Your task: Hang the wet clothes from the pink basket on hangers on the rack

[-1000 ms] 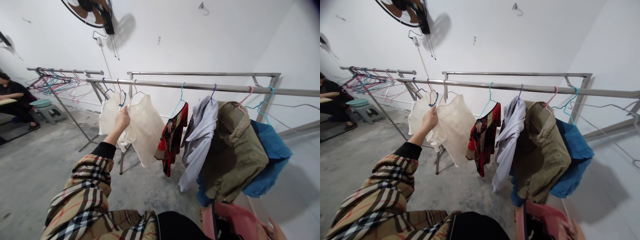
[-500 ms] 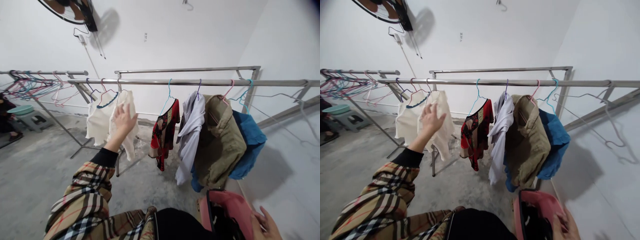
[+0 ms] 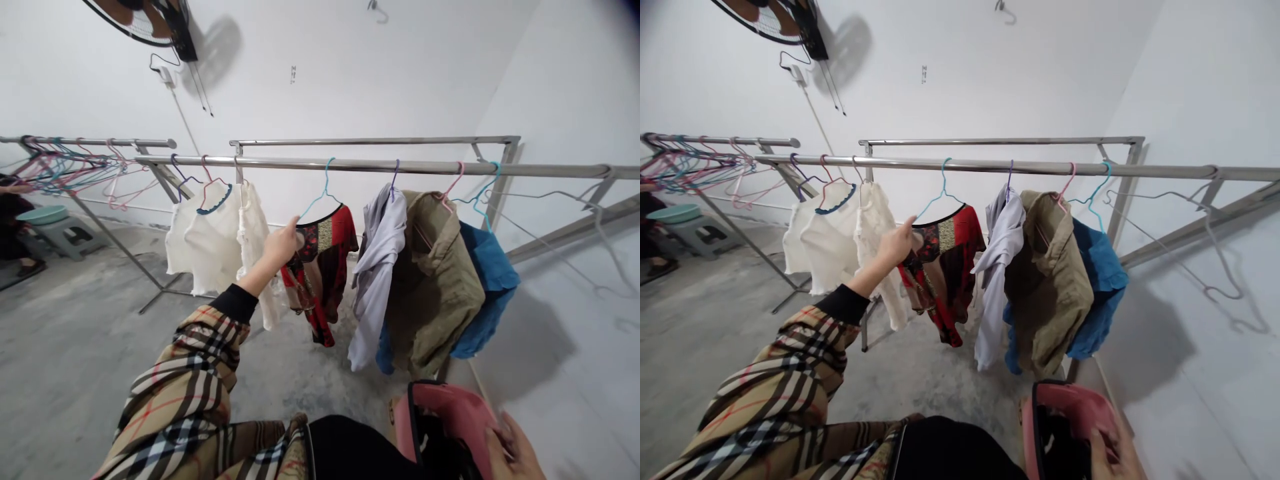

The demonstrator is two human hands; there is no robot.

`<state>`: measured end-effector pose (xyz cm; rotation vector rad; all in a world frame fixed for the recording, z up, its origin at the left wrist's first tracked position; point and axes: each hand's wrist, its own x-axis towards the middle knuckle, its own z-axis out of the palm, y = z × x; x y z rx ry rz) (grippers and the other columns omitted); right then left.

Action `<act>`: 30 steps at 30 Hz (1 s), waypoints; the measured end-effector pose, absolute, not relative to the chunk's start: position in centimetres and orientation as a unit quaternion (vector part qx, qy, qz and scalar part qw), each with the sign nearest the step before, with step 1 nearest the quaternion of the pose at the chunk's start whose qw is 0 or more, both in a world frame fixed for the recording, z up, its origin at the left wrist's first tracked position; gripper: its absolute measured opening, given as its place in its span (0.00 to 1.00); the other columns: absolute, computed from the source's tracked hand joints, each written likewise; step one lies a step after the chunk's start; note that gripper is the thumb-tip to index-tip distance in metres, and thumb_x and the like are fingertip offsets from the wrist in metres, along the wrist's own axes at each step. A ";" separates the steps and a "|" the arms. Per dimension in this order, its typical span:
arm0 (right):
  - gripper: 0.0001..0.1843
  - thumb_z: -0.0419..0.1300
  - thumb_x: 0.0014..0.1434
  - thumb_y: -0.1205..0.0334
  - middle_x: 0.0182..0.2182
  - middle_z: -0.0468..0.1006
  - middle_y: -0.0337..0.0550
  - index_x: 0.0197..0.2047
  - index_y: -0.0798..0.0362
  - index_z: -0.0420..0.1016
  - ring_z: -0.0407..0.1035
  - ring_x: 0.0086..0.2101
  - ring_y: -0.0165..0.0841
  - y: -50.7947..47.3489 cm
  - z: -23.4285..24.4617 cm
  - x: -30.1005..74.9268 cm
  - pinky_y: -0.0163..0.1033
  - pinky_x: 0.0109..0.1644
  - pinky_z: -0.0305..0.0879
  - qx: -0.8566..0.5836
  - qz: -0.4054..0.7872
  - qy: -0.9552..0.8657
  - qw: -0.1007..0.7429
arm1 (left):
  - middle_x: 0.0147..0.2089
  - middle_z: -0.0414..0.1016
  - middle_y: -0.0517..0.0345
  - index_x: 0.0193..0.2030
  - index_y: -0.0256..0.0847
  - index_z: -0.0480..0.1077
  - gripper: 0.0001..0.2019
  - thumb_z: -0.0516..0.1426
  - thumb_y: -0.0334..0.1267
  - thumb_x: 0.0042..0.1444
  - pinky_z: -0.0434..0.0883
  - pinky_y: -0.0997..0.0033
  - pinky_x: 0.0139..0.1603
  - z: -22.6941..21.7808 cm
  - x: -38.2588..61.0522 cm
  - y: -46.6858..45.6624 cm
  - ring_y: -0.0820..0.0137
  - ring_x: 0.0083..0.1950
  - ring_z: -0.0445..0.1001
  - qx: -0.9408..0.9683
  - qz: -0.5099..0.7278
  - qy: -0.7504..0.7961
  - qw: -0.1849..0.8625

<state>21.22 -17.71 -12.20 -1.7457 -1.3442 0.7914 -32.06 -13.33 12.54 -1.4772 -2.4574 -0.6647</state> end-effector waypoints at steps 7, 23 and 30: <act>0.47 0.56 0.49 0.36 0.40 0.77 0.52 0.64 0.58 0.61 0.74 0.37 0.44 -18.0 -12.7 21.7 0.49 0.45 0.71 -0.693 0.336 -0.516 0.375 | 0.48 0.78 0.43 0.70 0.44 0.56 0.26 0.42 0.37 0.65 0.69 0.52 0.49 13.0 -36.0 -17.0 0.50 0.49 0.75 -0.403 -0.210 -0.881 0.135; 0.40 0.56 0.52 0.39 0.40 0.79 0.50 0.60 0.58 0.67 0.74 0.38 0.40 -17.9 -11.8 19.0 0.42 0.43 0.70 -0.650 0.317 -0.562 0.401 | 0.69 0.57 0.34 0.71 0.37 0.49 0.40 0.56 0.55 0.58 0.64 0.52 0.63 12.1 -18.9 -7.9 0.50 0.67 0.62 -0.609 -0.442 -0.658 -0.031; 0.37 0.56 0.54 0.40 0.42 0.79 0.50 0.59 0.58 0.68 0.75 0.41 0.40 -19.4 -13.0 20.4 0.41 0.45 0.70 -0.651 0.327 -0.562 0.393 | 0.63 0.68 0.43 0.72 0.40 0.50 0.35 0.55 0.35 0.57 0.65 0.53 0.64 12.4 -15.8 -2.1 0.55 0.61 0.70 -0.586 -0.471 -0.647 -0.132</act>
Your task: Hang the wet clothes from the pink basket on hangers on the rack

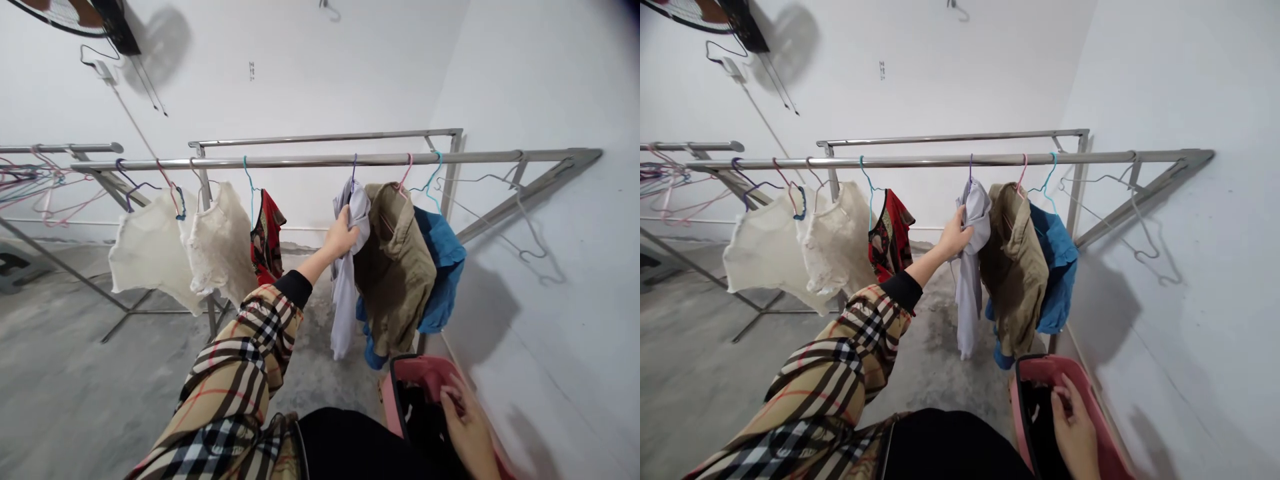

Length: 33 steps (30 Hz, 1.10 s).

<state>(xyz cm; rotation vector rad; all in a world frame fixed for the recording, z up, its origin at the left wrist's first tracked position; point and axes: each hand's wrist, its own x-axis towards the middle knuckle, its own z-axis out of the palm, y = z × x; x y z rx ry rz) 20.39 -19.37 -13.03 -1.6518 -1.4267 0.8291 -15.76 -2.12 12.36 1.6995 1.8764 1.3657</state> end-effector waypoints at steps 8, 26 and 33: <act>0.37 0.56 0.52 0.36 0.41 0.81 0.50 0.55 0.56 0.70 0.76 0.39 0.43 -19.2 -15.3 23.0 0.45 0.46 0.71 -0.666 0.336 -0.550 0.376 | 0.65 0.67 0.41 0.67 0.29 0.59 0.29 0.50 0.28 0.56 0.60 0.60 0.68 12.6 -19.6 -4.2 0.59 0.66 0.66 0.556 0.499 0.660 0.077; 0.30 0.52 0.60 0.44 0.46 0.77 0.53 0.59 0.54 0.68 0.74 0.45 0.40 -14.3 -7.8 18.4 0.47 0.48 0.73 -0.581 0.261 -0.640 0.430 | 0.71 0.52 0.35 0.69 0.38 0.56 0.38 0.61 0.44 0.52 0.53 0.37 0.67 14.4 -24.6 -11.4 0.41 0.71 0.51 0.450 0.390 0.787 -0.161; 0.31 0.54 0.62 0.49 0.58 0.69 0.55 0.66 0.50 0.61 0.68 0.54 0.43 -5.6 2.1 13.5 0.52 0.58 0.67 -0.447 0.149 -0.734 0.488 | 0.71 0.52 0.40 0.65 0.41 0.63 0.31 0.60 0.45 0.55 0.49 0.39 0.69 12.1 -16.3 -10.7 0.43 0.73 0.44 0.607 0.406 0.655 -0.191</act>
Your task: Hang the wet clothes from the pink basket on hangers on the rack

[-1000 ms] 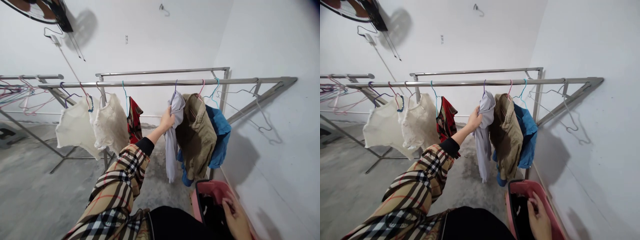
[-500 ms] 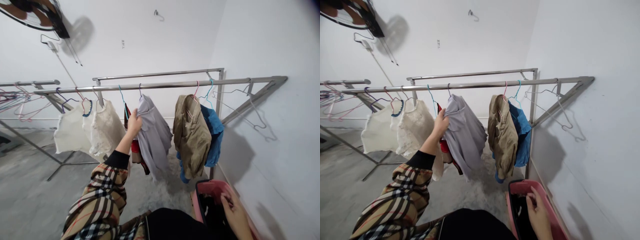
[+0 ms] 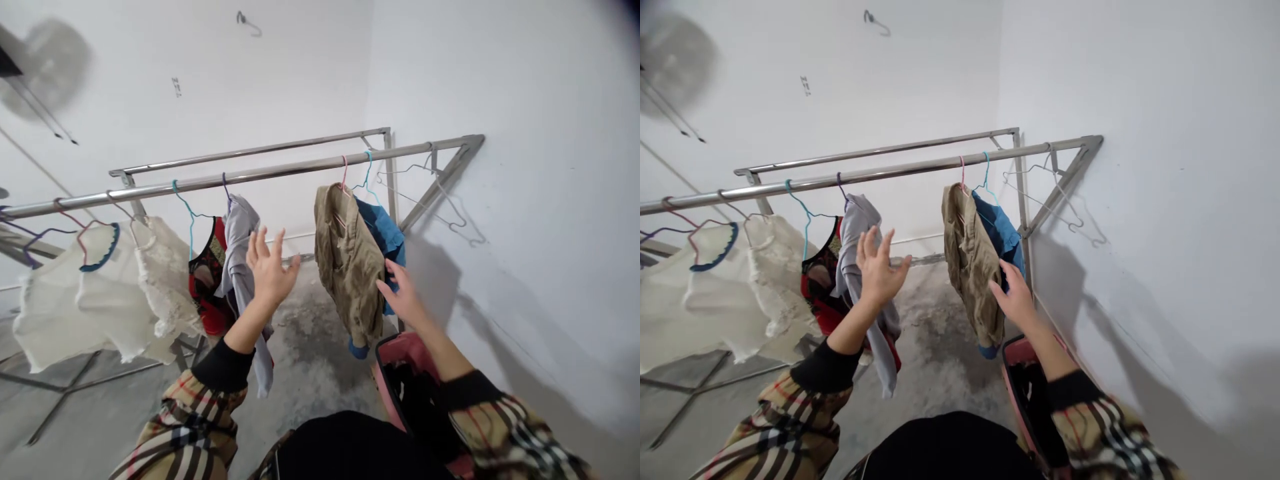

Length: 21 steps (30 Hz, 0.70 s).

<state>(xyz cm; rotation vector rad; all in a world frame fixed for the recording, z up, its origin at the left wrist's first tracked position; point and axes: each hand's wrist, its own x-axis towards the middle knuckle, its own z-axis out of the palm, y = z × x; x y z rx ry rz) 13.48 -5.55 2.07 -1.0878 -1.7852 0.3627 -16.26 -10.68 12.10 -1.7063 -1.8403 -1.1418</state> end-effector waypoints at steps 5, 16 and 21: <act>0.32 0.50 0.63 0.60 0.57 0.72 0.56 0.69 0.55 0.54 0.69 0.54 0.43 -0.1 6.7 9.1 0.52 0.61 0.63 -0.481 0.116 -0.751 0.437 | 0.62 0.68 0.46 0.60 0.44 0.68 0.21 0.57 0.41 0.59 0.57 0.43 0.67 7.7 -12.9 -12.6 0.50 0.70 0.56 -0.674 -0.425 -0.590 0.131; 0.34 0.48 0.57 0.73 0.48 0.79 0.57 0.68 0.59 0.56 0.74 0.47 0.43 -1.2 11.2 1.5 0.43 0.53 0.67 -0.480 0.113 -0.830 0.260 | 0.51 0.78 0.46 0.54 0.43 0.73 0.16 0.55 0.41 0.61 0.75 0.49 0.53 -4.9 -14.6 -22.9 0.56 0.56 0.75 -0.666 -0.409 -0.624 -0.011; 0.33 0.52 0.59 0.67 0.48 0.79 0.53 0.67 0.55 0.57 0.73 0.47 0.44 -2.9 11.9 -2.6 0.44 0.48 0.69 -0.406 0.113 -0.862 0.282 | 0.52 0.78 0.44 0.53 0.41 0.74 0.16 0.55 0.42 0.61 0.75 0.47 0.53 -5.9 -15.1 -24.6 0.55 0.56 0.76 -0.642 -0.403 -0.651 -0.036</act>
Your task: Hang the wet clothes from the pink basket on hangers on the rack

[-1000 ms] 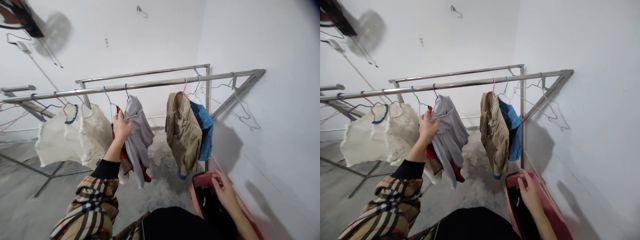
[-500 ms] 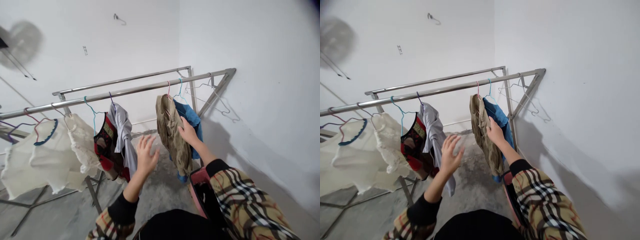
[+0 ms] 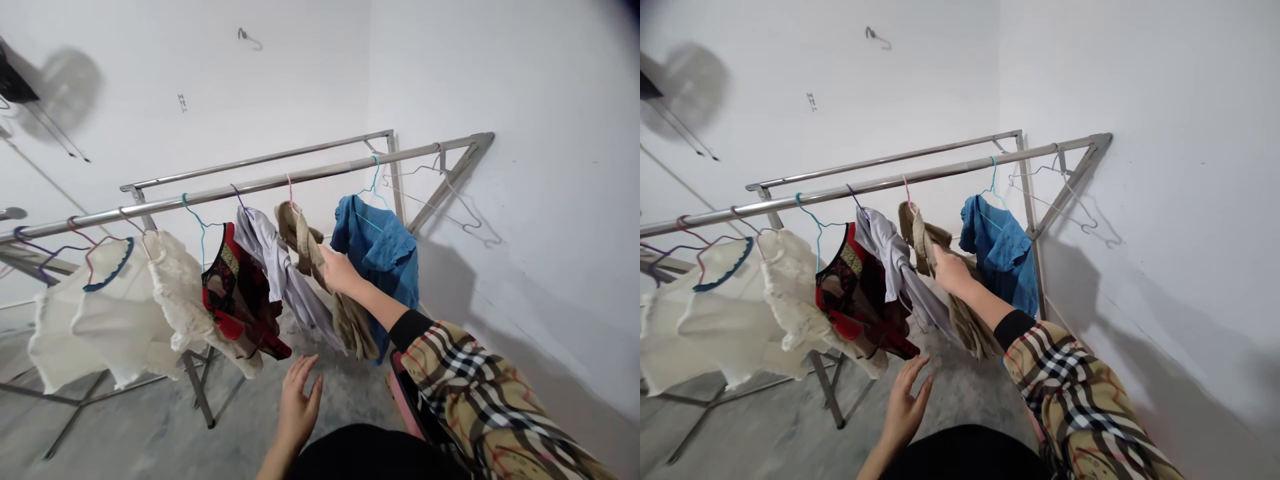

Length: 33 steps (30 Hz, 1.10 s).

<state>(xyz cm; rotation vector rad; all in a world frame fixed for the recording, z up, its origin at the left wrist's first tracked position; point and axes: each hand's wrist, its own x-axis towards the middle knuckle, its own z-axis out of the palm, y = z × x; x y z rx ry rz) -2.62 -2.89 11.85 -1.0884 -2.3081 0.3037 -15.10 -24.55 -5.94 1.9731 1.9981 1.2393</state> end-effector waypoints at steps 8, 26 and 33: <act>0.33 0.53 0.62 0.55 0.65 0.59 0.63 0.67 0.60 0.57 0.52 0.64 0.53 0.5 13.1 6.1 0.62 0.64 0.52 -0.544 0.011 -0.704 0.456 | 0.51 0.79 0.43 0.53 0.41 0.75 0.17 0.54 0.44 0.61 0.75 0.48 0.54 -6.8 -16.0 -25.8 0.55 0.55 0.76 0.629 0.409 0.659 0.049; 0.18 0.45 0.64 0.67 0.44 0.79 0.60 0.54 0.59 0.65 0.74 0.44 0.48 2.7 12.5 5.1 0.48 0.48 0.66 -0.596 0.055 -0.753 0.273 | 0.47 0.81 0.44 0.49 0.40 0.76 0.16 0.54 0.44 0.61 0.78 0.56 0.50 -8.9 -14.6 -23.8 0.56 0.52 0.79 0.666 0.412 0.620 0.053; 0.18 0.42 0.65 0.69 0.45 0.79 0.57 0.55 0.58 0.64 0.74 0.46 0.47 3.4 11.6 5.5 0.48 0.49 0.66 -0.585 0.066 -0.755 0.289 | 0.48 0.81 0.44 0.50 0.41 0.76 0.17 0.54 0.45 0.61 0.77 0.54 0.51 -9.5 -14.3 -22.8 0.57 0.53 0.78 0.659 0.414 0.623 0.071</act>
